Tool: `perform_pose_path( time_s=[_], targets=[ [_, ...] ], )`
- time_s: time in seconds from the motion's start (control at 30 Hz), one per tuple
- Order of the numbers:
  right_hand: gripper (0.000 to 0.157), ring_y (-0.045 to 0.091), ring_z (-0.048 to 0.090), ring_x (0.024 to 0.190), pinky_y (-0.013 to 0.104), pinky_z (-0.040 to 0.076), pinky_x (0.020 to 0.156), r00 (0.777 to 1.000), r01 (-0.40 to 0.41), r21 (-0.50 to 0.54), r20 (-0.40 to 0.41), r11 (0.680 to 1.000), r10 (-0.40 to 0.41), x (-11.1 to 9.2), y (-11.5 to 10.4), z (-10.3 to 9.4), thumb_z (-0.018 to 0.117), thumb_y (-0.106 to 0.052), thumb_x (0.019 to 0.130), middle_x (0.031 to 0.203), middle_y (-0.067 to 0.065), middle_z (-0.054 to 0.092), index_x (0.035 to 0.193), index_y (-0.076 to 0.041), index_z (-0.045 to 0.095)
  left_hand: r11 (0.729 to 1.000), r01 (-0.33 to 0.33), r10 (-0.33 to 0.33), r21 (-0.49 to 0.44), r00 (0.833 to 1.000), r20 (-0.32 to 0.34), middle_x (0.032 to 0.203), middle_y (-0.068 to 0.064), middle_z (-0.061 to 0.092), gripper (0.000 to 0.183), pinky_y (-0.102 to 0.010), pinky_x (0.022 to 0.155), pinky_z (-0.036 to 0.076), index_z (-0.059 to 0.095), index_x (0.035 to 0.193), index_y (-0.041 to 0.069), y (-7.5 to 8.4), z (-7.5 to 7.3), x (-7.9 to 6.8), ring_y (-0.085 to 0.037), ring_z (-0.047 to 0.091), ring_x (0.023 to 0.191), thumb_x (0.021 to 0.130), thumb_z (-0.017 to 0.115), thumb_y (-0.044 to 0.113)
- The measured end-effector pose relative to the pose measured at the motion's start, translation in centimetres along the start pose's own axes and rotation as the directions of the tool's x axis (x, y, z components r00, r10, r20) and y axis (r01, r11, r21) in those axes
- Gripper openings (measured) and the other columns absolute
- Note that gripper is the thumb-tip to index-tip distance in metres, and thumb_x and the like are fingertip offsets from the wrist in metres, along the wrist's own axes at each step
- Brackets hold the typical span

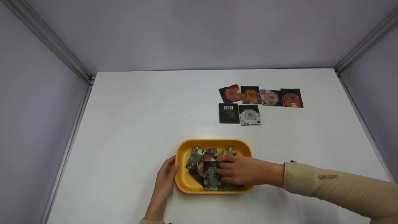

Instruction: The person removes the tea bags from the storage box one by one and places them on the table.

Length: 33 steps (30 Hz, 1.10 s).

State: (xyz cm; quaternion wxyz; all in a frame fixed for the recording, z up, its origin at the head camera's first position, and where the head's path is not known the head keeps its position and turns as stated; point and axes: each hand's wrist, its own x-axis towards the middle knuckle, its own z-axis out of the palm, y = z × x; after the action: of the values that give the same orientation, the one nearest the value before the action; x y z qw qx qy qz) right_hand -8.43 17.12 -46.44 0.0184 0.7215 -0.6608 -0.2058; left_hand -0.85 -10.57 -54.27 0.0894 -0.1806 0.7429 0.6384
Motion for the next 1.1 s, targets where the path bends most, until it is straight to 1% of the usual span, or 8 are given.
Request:
perform_pose_path(
  time_s=[0.13, 0.23, 0.37, 0.6, 0.8, 0.93, 1.03, 1.1],
  targets=[
    [0.047, 0.017, 0.05, 0.127, 0.038, 0.041, 0.106, 0.999, 0.011, 0.033, 0.032, 0.999, -0.012, 0.2, -0.4, 0.5, 0.074, -0.032, 0.09, 0.141, -0.006, 0.055, 0.134, -0.027, 0.059, 1.0, 0.004, -0.004, -0.009, 1.0, -0.001, 0.146, -0.015, 0.049, 0.053, -0.046, 0.111, 0.037, 0.048, 0.144, 0.005, 0.0, -0.1, -0.1, -0.03, 0.046, 0.134, 0.103, 0.054, 0.038],
    [0.051, 0.017, 0.048, 0.13, 0.036, 0.042, 0.104, 0.998, -0.003, 0.025, 0.066, 1.0, 0.002, 0.3, -0.6, 0.8, 0.071, -0.038, 0.092, 0.146, -0.006, 0.051, 0.14, -0.029, 0.055, 1.0, -0.008, 0.008, -0.016, 1.0, 0.001, 0.147, -0.016, 0.048, 0.053, -0.047, 0.112, 0.035, 0.047, 0.144, 0.003, 0.1, -0.1, -0.2, -0.032, 0.044, 0.136, 0.103, 0.053, 0.037],
    [0.056, 0.016, 0.047, 0.131, 0.034, 0.044, 0.1, 0.996, -0.016, 0.01, 0.086, 1.0, 0.015, 0.5, -0.7, 1.2, 0.069, -0.044, 0.092, 0.148, -0.007, 0.048, 0.143, -0.03, 0.052, 1.0, -0.02, 0.02, -0.024, 1.0, 0.003, 0.148, -0.017, 0.047, 0.054, -0.047, 0.113, 0.034, 0.046, 0.145, 0.001, 0.1, -0.2, -0.2, -0.033, 0.042, 0.137, 0.103, 0.053, 0.035],
    [0.058, 0.016, 0.048, 0.129, 0.034, 0.044, 0.101, 0.995, -0.012, 0.055, 0.096, 0.998, 0.006, 0.5, -0.5, 1.1, 0.072, -0.04, 0.091, 0.146, -0.007, 0.05, 0.144, -0.03, 0.052, 1.0, 0.003, -0.003, -0.02, 1.0, 0.0, 0.148, -0.014, 0.048, 0.054, -0.045, 0.112, 0.036, 0.047, 0.145, 0.004, 0.0, -0.1, 0.0, -0.03, 0.043, 0.136, 0.103, 0.054, 0.038],
    [0.048, 0.016, 0.055, 0.122, 0.036, 0.046, 0.101, 0.999, -0.017, 0.184, 0.044, 0.983, 0.009, 0.3, 0.0, 0.6, 0.065, -0.044, 0.094, 0.137, -0.003, 0.06, 0.137, -0.024, 0.061, 1.0, 0.0, 0.0, -0.015, 1.0, 0.004, 0.148, -0.015, 0.047, 0.057, -0.046, 0.112, 0.036, 0.047, 0.145, 0.004, -0.1, -0.1, 0.0, -0.03, 0.043, 0.136, 0.102, 0.054, 0.04],
    [0.049, 0.017, 0.058, 0.12, 0.036, 0.047, 0.099, 1.0, -0.022, 0.221, 0.004, 0.975, 0.021, 0.0, 0.3, 0.3, 0.063, -0.047, 0.095, 0.134, 0.0, 0.062, 0.135, -0.02, 0.062, 1.0, -0.006, 0.006, -0.019, 1.0, 0.01, 0.148, -0.015, 0.047, 0.056, -0.045, 0.111, 0.037, 0.046, 0.145, 0.004, 0.0, -0.1, -0.1, -0.03, 0.045, 0.135, 0.102, 0.053, 0.04],
    [0.051, 0.016, 0.061, 0.115, 0.035, 0.049, 0.096, 0.996, -0.024, 0.213, -0.078, 0.977, 0.041, -0.2, 0.3, 0.3, 0.067, -0.047, 0.092, 0.127, 0.002, 0.066, 0.133, -0.017, 0.064, 1.0, -0.006, 0.006, -0.02, 1.0, 0.009, 0.147, -0.015, 0.048, 0.057, -0.045, 0.111, 0.037, 0.046, 0.145, 0.004, 0.0, -0.1, -0.1, -0.029, 0.045, 0.134, 0.102, 0.053, 0.041],
    [0.046, 0.016, 0.064, 0.108, 0.034, 0.051, 0.092, 0.986, -0.031, 0.2, -0.157, 0.979, 0.063, -0.3, 0.2, 0.3, 0.069, -0.043, 0.09, 0.119, 0.002, 0.069, 0.127, -0.016, 0.067, 1.0, -0.005, 0.006, -0.022, 1.0, 0.009, 0.147, -0.015, 0.048, 0.057, -0.046, 0.111, 0.037, 0.046, 0.145, 0.004, 0.1, -0.1, -0.2, -0.03, 0.045, 0.134, 0.102, 0.053, 0.041]
  ],
)
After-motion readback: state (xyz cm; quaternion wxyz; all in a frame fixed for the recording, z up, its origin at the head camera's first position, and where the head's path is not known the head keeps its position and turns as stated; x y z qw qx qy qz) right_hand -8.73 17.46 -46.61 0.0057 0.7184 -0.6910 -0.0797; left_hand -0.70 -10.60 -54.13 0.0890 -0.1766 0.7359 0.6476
